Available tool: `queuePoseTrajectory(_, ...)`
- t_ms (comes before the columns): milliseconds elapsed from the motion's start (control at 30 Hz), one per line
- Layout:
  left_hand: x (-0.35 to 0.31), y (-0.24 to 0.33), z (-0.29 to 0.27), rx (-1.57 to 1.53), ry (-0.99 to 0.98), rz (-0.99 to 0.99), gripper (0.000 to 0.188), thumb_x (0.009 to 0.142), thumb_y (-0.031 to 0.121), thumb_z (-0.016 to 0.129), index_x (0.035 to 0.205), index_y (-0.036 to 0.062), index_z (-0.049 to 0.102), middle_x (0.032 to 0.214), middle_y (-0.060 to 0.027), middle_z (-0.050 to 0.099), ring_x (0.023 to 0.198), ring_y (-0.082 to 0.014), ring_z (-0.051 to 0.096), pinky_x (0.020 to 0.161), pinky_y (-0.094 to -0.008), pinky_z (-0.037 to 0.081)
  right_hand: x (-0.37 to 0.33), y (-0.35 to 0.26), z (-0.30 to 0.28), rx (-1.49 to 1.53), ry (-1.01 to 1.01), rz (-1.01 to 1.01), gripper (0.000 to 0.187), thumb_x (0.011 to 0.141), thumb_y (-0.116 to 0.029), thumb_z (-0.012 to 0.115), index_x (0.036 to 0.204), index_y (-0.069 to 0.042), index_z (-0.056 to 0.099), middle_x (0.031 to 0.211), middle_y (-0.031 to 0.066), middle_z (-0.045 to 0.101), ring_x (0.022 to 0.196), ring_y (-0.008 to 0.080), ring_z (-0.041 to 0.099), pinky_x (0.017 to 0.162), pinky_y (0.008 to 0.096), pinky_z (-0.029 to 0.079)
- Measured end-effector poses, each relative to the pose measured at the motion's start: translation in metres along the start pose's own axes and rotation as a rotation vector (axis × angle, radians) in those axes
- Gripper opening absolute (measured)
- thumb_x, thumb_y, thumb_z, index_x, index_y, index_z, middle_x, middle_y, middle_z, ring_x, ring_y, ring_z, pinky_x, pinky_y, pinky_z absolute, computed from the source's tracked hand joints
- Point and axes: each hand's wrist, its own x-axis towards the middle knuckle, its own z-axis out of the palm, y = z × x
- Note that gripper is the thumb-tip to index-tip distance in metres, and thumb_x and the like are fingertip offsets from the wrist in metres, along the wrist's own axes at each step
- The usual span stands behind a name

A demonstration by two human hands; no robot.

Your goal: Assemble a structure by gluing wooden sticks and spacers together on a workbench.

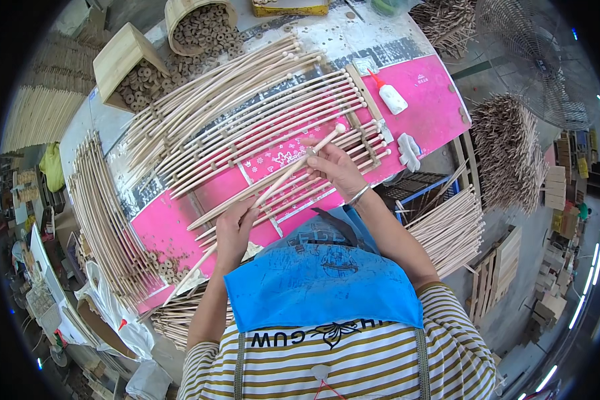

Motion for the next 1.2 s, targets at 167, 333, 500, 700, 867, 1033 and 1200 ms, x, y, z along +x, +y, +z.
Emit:
queuePoseTrajectory(167,0.003,0.004,0.0,0.044,0.012,0.061,0.025,0.089,0.01,0.07,0.111,-0.0006,0.071,0.095,-0.0168,0.071,0.079,-0.0255,0.068,0.072,-0.033,0.052,0.005,0.008,-0.012,-0.259,0.123,0.112,0.039,0.093,-0.023,0.07,0.125,-0.003,0.061,0.088,-0.0006,0.064,0.074,0.0061,0.061,0.067,0.0213,0.052)
queuePoseTrajectory(333,0.006,-0.005,0.001,0.039,-0.002,0.016,0.025,0.089,0.011,0.069,0.111,-0.0001,0.071,0.098,-0.017,0.072,0.081,-0.027,0.069,0.073,-0.0334,0.053,-0.003,0.004,-0.011,-0.133,0.067,0.006,0.025,0.092,-0.027,0.073,0.105,-0.006,0.067,0.081,-0.0022,0.064,0.068,0.0046,0.059,0.06,0.019,0.049)
queuePoseTrajectory(500,0.011,-0.003,0.002,0.069,-0.016,0.045,0.026,0.089,0.01,0.069,0.112,0.0003,0.071,0.1,-0.0176,0.072,0.083,-0.028,0.07,0.074,-0.0344,0.053,0.001,0.014,-0.025,-0.26,0.19,0.118,0.026,0.093,-0.028,0.071,0.108,-0.008,0.065,0.08,-0.0038,0.063,0.067,0.0033,0.059,0.058,0.0176,0.047)
queuePoseTrajectory(700,0.018,-0.004,0.005,0.066,-0.033,0.052,0.025,0.089,0.011,0.069,0.112,0.0009,0.071,0.102,-0.0174,0.072,0.085,-0.0285,0.07,0.075,-0.0342,0.053,-0.001,0.014,-0.028,-0.03,0.093,0.088,0.024,0.092,-0.03,0.072,0.102,-0.008,0.067,0.08,-0.003,0.063,0.065,0.0033,0.059,0.059,0.0185,0.047)
queuePoseTrajectory(867,0.023,-0.001,0.009,0.113,-0.058,0.035,0.025,0.089,0.01,0.069,0.112,0.0018,0.071,0.1,-0.017,0.072,0.083,-0.0272,0.07,0.075,-0.0339,0.052,0.002,0.022,-0.04,-0.088,0.217,0.125,0.023,0.093,-0.03,0.071,0.102,-0.009,0.067,0.08,-0.0039,0.063,0.066,0.0033,0.059,0.059,0.0184,0.047)
queuePoseTrajectory(1033,0.031,0.0,0.017,0.076,-0.075,0.019,0.025,0.089,0.01,0.069,0.112,0.0014,0.071,0.096,-0.0165,0.071,0.079,-0.0249,0.068,0.073,-0.0325,0.051,0.0,0.018,-0.046,-0.015,0.219,0.119,0.021,0.094,-0.03,0.07,0.095,-0.011,0.064,0.078,-0.0036,0.063,0.066,0.0041,0.059,0.059,0.0198,0.048)
queuePoseTrajectory(1200,0.046,-0.001,0.028,0.075,-0.103,0.062,0.023,0.09,0.009,0.067,0.112,0.001,0.071,0.087,-0.0162,0.068,0.073,-0.0242,0.065,0.068,-0.0333,0.05,0.007,0.028,-0.064,-0.002,0.258,0.094,0.024,0.092,-0.032,0.072,0.098,-0.009,0.066,0.077,-0.0027,0.063,0.064,0.005,0.06,0.055,0.0195,0.047)
